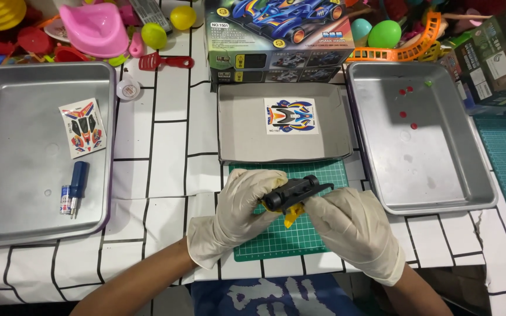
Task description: Assembling a mini 4WD toy car by installing batteries and snapping together the chassis and body components.
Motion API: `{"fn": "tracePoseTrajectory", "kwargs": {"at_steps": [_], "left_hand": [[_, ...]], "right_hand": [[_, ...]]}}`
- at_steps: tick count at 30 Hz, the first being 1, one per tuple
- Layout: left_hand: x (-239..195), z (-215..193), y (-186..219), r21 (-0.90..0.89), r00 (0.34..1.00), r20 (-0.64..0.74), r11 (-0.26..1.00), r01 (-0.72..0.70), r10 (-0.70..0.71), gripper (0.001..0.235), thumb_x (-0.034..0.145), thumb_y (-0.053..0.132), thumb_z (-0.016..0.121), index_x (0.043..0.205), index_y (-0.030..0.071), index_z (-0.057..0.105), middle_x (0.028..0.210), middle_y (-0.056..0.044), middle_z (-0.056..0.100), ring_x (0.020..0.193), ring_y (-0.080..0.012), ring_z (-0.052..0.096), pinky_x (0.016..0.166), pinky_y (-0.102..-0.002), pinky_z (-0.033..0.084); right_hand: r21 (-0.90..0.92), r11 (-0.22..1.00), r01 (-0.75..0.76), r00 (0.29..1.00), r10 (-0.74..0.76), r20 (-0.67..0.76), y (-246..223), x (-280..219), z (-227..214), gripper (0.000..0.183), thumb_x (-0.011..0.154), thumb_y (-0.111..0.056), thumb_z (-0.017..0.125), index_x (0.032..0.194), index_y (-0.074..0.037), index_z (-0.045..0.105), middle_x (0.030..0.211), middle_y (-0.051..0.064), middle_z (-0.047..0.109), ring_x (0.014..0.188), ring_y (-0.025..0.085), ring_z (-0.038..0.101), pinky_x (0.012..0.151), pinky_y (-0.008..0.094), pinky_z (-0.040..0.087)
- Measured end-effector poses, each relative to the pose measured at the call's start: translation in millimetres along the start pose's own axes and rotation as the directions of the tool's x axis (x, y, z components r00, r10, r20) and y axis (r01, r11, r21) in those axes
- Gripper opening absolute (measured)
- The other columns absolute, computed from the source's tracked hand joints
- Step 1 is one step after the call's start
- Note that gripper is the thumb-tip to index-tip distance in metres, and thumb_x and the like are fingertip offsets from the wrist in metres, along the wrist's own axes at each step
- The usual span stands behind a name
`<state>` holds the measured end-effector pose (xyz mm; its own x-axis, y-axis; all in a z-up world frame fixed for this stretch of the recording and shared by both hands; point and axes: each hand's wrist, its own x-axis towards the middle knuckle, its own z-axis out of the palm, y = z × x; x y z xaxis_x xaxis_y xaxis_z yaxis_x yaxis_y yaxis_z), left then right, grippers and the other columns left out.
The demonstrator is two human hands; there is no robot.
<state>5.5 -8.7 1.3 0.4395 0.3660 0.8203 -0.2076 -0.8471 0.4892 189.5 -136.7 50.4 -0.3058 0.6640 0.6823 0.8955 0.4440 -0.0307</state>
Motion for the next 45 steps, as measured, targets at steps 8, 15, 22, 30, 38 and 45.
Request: {"fn": "tracePoseTrajectory", "kwargs": {"at_steps": [8,15,22,30,38,45], "left_hand": [[-16,7,-5,0.125,0.994,0.055,0.989,0.084,-0.091,0.021,0.103,0.022,0.062,0.119,0.009,0.058,0.115,-0.006,0.073,0.102,-0.0247,0.074,0.081,-0.035,0.041],[-15,2,-3,0.03,0.989,0.053,0.99,0.138,-0.14,0.028,0.106,0.031,0.054,0.122,0.009,0.058,0.115,-0.006,0.072,0.106,-0.0252,0.073,0.088,-0.036,0.044],[-19,6,-5,0.018,0.993,0.01,0.993,0.116,-0.116,0.033,0.103,0.037,0.061,0.123,0.011,0.059,0.116,-0.004,0.074,0.105,-0.0227,0.074,0.087,-0.036,0.047],[-13,1,-5,-0.004,0.998,0.058,1.0,0.028,-0.027,0.023,0.105,0.03,0.059,0.118,0.012,0.055,0.107,-0.008,0.073,0.096,-0.0264,0.075,0.082,-0.038,0.044],[-23,3,-6,0.049,0.998,0.048,0.998,0.047,-0.05,0.027,0.105,0.035,0.056,0.121,0.013,0.056,0.114,-0.007,0.074,0.101,-0.0248,0.076,0.085,-0.038,0.043],[-16,0,-4,0.011,0.997,0.066,0.999,0.035,-0.035,0.021,0.108,0.032,0.05,0.116,0.013,0.053,0.107,-0.007,0.072,0.094,-0.0246,0.075,0.083,-0.038,0.037]], "right_hand": [[-0.192,0.97,0.146,0.954,-0.087,0.287,1,-5,-8,0.05,0.084,0.011,0.066,0.131,-0.004,0.056,0.081,0.003,0.054,0.064,0.021,0.05,0.051,0.036,0.04],[0.003,0.998,0.068,0.997,-0.068,0.029,11,18,-9,0.028,0.094,-0.001,0.079,0.119,-0.004,0.067,0.085,0.006,0.067,0.067,0.02,0.056,0.061,0.035,0.043],[0.242,0.954,-0.175,0.965,0.116,0.237,35,10,-20,0.075,0.077,-0.03,0.096,0.138,-0.012,0.056,0.108,0.004,0.066,0.096,0.022,0.066,0.084,0.036,0.054],[0.46,0.887,-0.035,0.976,-0.069,0.209,33,38,1,0.04,0.092,-0.032,0.079,0.127,-0.016,0.065,0.106,0.004,0.067,0.094,0.019,0.069,0.079,0.03,0.057],[0.455,0.88,-0.137,0.987,0.081,0.141,27,31,-3,0.033,0.086,-0.03,0.081,0.115,-0.018,0.073,0.111,0.011,0.069,0.095,0.023,0.07,0.08,0.029,0.06],[0.559,0.811,-0.173,0.978,0.075,0.195,27,34,-2,0.03,0.086,-0.028,0.08,0.112,-0.015,0.074,0.106,0.01,0.062,0.092,0.021,0.069,0.083,0.029,0.059]]}}
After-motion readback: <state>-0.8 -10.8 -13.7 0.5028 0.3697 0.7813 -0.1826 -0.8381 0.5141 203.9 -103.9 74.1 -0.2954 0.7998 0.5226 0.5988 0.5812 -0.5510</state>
